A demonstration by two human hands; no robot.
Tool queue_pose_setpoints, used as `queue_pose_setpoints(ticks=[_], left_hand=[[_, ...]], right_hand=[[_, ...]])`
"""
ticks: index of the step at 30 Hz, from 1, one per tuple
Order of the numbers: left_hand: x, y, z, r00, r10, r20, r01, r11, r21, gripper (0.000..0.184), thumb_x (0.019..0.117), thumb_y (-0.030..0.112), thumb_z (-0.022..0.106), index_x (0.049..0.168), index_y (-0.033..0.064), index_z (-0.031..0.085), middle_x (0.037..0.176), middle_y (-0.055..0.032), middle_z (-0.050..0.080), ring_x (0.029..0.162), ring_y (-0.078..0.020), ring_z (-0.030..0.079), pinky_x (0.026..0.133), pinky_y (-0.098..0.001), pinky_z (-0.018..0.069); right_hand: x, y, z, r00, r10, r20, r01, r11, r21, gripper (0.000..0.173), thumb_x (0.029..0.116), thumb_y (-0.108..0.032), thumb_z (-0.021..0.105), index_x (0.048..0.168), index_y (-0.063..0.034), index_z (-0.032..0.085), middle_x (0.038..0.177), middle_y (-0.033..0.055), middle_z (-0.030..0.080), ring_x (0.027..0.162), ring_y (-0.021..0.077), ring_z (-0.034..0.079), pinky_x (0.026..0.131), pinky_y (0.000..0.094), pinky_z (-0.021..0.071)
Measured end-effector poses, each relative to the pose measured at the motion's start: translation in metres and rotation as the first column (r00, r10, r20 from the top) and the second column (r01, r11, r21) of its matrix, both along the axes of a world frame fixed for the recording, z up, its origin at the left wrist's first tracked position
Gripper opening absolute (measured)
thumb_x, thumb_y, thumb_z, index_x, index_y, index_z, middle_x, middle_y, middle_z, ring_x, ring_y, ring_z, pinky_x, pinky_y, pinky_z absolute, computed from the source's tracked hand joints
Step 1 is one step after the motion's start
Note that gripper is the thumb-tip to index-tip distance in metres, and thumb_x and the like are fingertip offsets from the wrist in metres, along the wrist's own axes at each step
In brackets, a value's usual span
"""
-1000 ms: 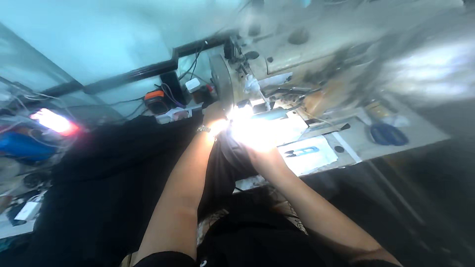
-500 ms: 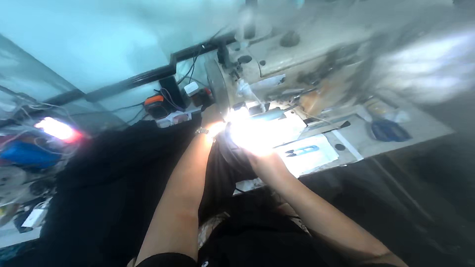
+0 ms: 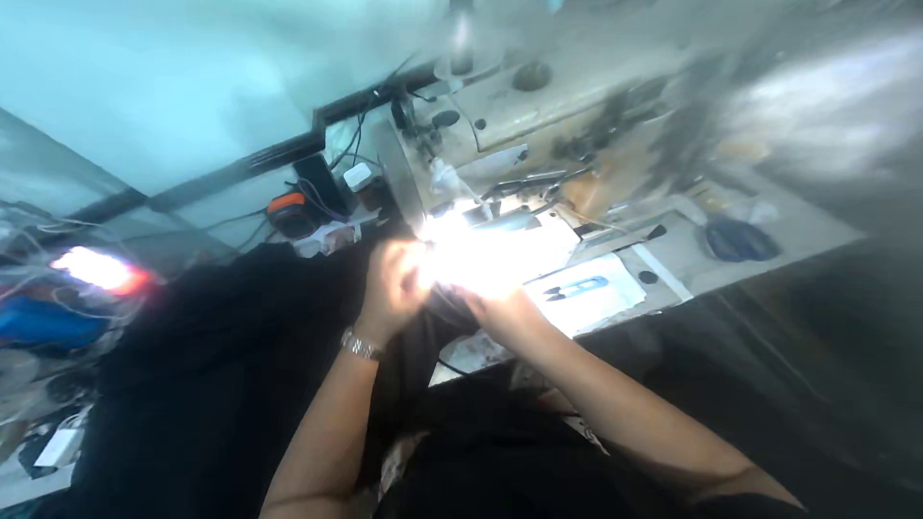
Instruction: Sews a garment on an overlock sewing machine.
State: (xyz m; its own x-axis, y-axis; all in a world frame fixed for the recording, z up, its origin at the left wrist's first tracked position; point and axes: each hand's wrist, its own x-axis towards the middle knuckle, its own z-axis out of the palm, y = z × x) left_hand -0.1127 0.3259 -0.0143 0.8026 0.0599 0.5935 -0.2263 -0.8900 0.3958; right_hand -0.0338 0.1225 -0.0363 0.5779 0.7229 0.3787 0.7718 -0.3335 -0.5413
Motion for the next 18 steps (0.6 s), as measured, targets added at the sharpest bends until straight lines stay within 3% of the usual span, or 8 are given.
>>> queue_pose_setpoints(ticks=[2,5,7,8,9,11,14,18], left_hand=[[-0.021,-0.015,-0.005,0.976,-0.059,-0.209,0.111,0.962,0.249,0.036,0.0935,0.051,0.068,0.098,0.0166,0.077,0.145,-0.0116,0.058,0.146,-0.0289,0.041,0.124,-0.0556,0.0272],[-0.043,-0.033,0.009,0.933,0.077,-0.351,0.103,0.879,0.466,0.022,0.0983,0.032,0.067,0.095,0.0115,0.073,0.138,-0.0123,0.061,0.142,-0.0317,0.047,0.122,-0.0639,0.0262],[-0.065,-0.056,0.036,0.901,-0.003,-0.434,0.163,0.929,0.333,0.024,0.1025,0.029,0.059,0.091,0.0095,0.069,0.101,-0.0075,0.068,0.109,-0.022,0.065,0.11,-0.049,0.0428],[-0.078,-0.069,0.05,0.857,-0.189,-0.479,0.296,0.942,0.158,0.026,0.1028,0.027,0.057,0.087,0.0085,0.065,0.082,-0.0064,0.064,0.085,-0.0195,0.065,0.088,-0.0405,0.051],[-0.088,-0.081,0.061,0.758,-0.414,-0.504,0.457,0.888,-0.043,0.026,0.1028,0.027,0.059,0.085,0.0078,0.062,0.072,-0.0047,0.059,0.07,-0.0168,0.061,0.068,-0.0353,0.0526],[-0.098,-0.099,0.069,0.584,-0.632,-0.51,0.593,0.761,-0.263,0.023,0.1006,0.025,0.064,0.088,0.0068,0.062,0.069,-0.0033,0.058,0.063,-0.0149,0.059,0.059,-0.0328,0.0504],[-0.1,-0.102,0.073,0.646,-0.519,-0.56,0.522,0.835,-0.172,0.025,0.102,0.028,0.063,0.118,0.0082,0.063,0.083,-0.0064,0.069,0.072,-0.0188,0.069,0.065,-0.0394,0.0583],[-0.081,-0.101,0.049,0.859,-0.123,-0.497,0.149,0.989,0.013,0.041,0.1085,0.039,0.047,0.136,0.012,0.062,0.13,-0.0058,0.067,0.123,-0.019,0.062,0.107,-0.0439,0.0497]], right_hand=[[0.001,-0.001,0.005,1.0,0.014,0.023,-0.013,1.0,-0.016,0.023,0.104,-0.019,0.057,0.107,-0.0078,0.077,0.09,0.0125,0.075,0.086,0.0299,0.074,0.077,0.0509,0.0609],[0.001,-0.005,0.024,0.997,0.053,0.058,-0.044,0.989,-0.144,0.021,0.1012,-0.011,0.058,0.112,-0.0099,0.076,0.087,0.0142,0.074,0.083,0.0336,0.073,0.071,0.0543,0.0596],[0.001,-0.008,0.038,0.998,0.05,0.046,-0.035,0.957,-0.288,0.026,0.1017,-0.012,0.055,0.119,-0.0143,0.074,0.086,0.0147,0.073,0.082,0.0356,0.072,0.068,0.0559,0.0577],[0.002,-0.01,0.041,0.998,0.048,0.032,-0.033,0.934,-0.355,0.029,0.1027,-0.013,0.054,0.124,-0.017,0.073,0.085,0.0154,0.072,0.081,0.0373,0.072,0.067,0.0575,0.0566],[0.002,-0.011,0.039,0.998,0.051,0.047,-0.031,0.932,-0.36,0.029,0.103,-0.014,0.054,0.126,-0.0184,0.073,0.084,0.0158,0.072,0.08,0.0383,0.071,0.067,0.0583,0.0558],[0.006,-0.016,0.016,0.964,0.099,0.247,-0.071,0.99,-0.12,0.021,0.0978,-0.011,0.063,0.11,-0.0177,0.079,0.08,0.0122,0.072,0.07,0.0341,0.071,0.057,0.0534,0.0561],[-0.005,-0.037,0.005,0.914,0.246,0.324,-0.249,0.968,-0.031,0.018,0.0956,-0.014,0.066,0.103,-0.0208,0.08,0.113,0.0124,0.074,0.095,0.0314,0.072,0.079,0.049,0.0591],[-0.033,-0.076,-0.001,0.908,0.371,0.195,-0.373,0.927,-0.026,0.021,0.0922,-0.01,0.063,0.106,-0.0152,0.078,0.118,0.0097,0.072,0.105,0.0289,0.07,0.088,0.0485,0.0582]])
